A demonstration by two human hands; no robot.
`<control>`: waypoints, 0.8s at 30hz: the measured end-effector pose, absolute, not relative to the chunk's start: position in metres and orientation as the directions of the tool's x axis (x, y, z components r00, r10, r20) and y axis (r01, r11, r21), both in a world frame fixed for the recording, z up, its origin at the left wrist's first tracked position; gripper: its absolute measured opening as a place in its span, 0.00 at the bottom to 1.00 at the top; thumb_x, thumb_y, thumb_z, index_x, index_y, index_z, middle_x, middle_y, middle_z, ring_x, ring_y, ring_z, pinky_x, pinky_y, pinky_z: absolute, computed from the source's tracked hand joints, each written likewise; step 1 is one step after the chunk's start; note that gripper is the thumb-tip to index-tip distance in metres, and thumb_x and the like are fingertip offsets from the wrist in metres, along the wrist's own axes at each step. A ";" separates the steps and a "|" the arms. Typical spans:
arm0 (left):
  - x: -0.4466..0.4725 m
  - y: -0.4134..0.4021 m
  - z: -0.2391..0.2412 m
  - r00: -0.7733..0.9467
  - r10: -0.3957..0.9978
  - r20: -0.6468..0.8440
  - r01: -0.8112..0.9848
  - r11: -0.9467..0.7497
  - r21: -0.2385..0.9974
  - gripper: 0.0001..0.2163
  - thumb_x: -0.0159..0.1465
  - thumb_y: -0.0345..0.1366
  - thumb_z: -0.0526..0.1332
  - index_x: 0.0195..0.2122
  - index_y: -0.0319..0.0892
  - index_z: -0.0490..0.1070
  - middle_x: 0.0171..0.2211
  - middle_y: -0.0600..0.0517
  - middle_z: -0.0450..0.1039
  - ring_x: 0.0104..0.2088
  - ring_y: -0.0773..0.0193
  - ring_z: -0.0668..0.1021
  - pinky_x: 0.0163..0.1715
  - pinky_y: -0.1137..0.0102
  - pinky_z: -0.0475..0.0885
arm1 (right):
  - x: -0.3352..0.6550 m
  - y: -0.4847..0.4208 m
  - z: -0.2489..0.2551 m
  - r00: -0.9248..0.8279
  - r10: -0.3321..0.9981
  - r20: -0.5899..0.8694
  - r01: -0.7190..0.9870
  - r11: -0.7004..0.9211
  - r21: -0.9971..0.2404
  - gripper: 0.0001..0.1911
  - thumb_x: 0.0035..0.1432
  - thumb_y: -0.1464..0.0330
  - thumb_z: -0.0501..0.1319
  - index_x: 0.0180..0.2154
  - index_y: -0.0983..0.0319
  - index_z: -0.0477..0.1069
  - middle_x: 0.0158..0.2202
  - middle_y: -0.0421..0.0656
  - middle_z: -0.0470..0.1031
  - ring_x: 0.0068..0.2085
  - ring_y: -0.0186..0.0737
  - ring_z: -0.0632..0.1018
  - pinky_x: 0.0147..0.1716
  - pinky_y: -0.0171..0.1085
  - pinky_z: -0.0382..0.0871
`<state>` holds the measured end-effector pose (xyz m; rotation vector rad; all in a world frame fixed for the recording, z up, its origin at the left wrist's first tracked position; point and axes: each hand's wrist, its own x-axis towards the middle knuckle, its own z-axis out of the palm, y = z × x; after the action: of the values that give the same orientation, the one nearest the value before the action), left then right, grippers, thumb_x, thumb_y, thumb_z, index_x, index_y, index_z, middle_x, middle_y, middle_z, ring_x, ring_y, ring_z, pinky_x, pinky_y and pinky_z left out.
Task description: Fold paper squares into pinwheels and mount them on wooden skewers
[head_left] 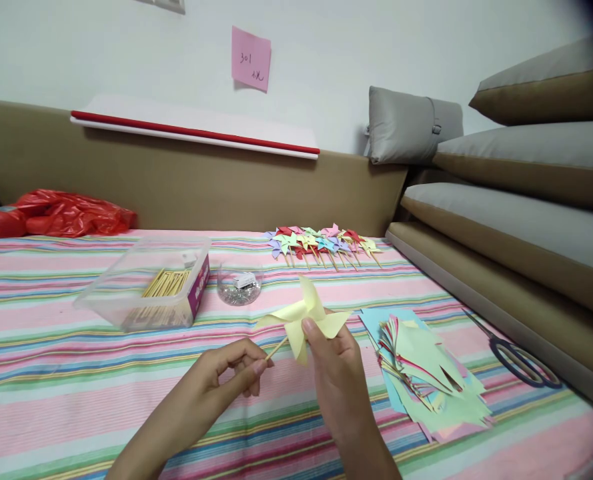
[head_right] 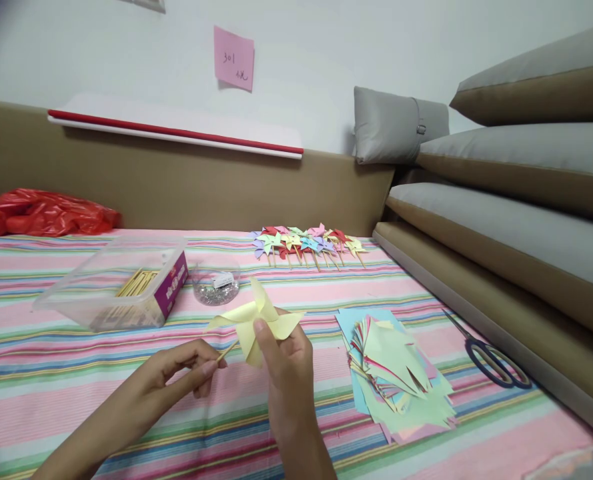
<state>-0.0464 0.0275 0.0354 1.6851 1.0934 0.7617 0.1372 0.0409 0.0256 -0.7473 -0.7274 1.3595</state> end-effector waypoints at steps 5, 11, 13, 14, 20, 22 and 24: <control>-0.046 0.027 0.033 0.394 0.918 0.040 0.340 -0.186 0.922 0.12 0.71 0.46 0.55 0.37 0.46 0.73 0.33 0.54 0.72 0.34 0.64 0.75 0.36 0.72 0.68 | 0.136 0.041 0.027 0.109 0.993 0.048 -0.541 0.100 -0.835 0.17 0.55 0.60 0.71 0.44 0.61 0.76 0.34 0.40 0.79 0.36 0.37 0.76 0.35 0.34 0.70; -0.050 0.033 0.022 0.323 0.873 0.366 0.514 -0.486 0.707 0.07 0.71 0.38 0.57 0.41 0.48 0.74 0.38 0.53 0.77 0.38 0.61 0.77 0.37 0.70 0.69 | 0.145 0.042 0.024 0.061 0.971 0.233 -0.503 0.232 -0.833 0.22 0.53 0.63 0.72 0.50 0.57 0.73 0.40 0.43 0.82 0.40 0.42 0.81 0.40 0.40 0.74; -0.052 0.035 0.018 0.325 0.749 0.578 0.595 -0.637 0.490 0.08 0.70 0.31 0.57 0.45 0.48 0.74 0.41 0.52 0.79 0.41 0.59 0.77 0.42 0.67 0.67 | 0.150 0.041 0.024 -0.002 0.946 0.324 -0.451 0.289 -0.844 0.15 0.54 0.65 0.72 0.44 0.56 0.75 0.36 0.43 0.83 0.40 0.45 0.82 0.41 0.43 0.75; -0.052 0.036 0.017 0.338 0.679 0.652 0.622 -0.681 0.387 0.10 0.69 0.28 0.57 0.47 0.48 0.73 0.42 0.52 0.79 0.42 0.59 0.77 0.44 0.66 0.67 | 0.153 0.040 0.024 -0.023 0.927 0.374 -0.428 0.328 -0.842 0.12 0.54 0.66 0.72 0.42 0.56 0.76 0.35 0.44 0.84 0.41 0.46 0.82 0.42 0.44 0.75; -0.048 0.031 0.018 0.345 0.489 0.801 0.683 -0.717 0.143 0.15 0.67 0.25 0.57 0.53 0.43 0.69 0.44 0.45 0.80 0.42 0.54 0.78 0.45 0.60 0.65 | 0.158 0.030 0.039 -0.081 0.805 0.588 -0.344 0.531 -0.775 0.08 0.56 0.65 0.71 0.39 0.51 0.79 0.35 0.44 0.85 0.42 0.46 0.78 0.40 0.47 0.75; -0.048 0.030 0.019 0.325 0.466 0.823 0.697 -0.706 0.124 0.14 0.67 0.26 0.57 0.53 0.43 0.69 0.44 0.45 0.80 0.44 0.53 0.79 0.45 0.60 0.66 | 0.158 0.027 0.046 -0.108 0.755 0.647 -0.297 0.597 -0.745 0.10 0.57 0.67 0.70 0.42 0.48 0.79 0.35 0.42 0.85 0.42 0.46 0.78 0.38 0.46 0.74; -0.048 0.029 0.020 0.304 0.455 0.837 0.713 -0.691 0.116 0.14 0.68 0.27 0.57 0.53 0.42 0.70 0.45 0.44 0.80 0.45 0.53 0.79 0.45 0.60 0.66 | 0.158 0.025 0.052 -0.134 0.719 0.682 -0.251 0.641 -0.725 0.12 0.59 0.68 0.68 0.44 0.46 0.78 0.37 0.41 0.85 0.42 0.46 0.77 0.41 0.47 0.73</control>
<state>-0.0484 0.0292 0.0198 2.7493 1.2692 1.5955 0.1585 0.0251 0.0521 -0.4133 -1.4829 0.8764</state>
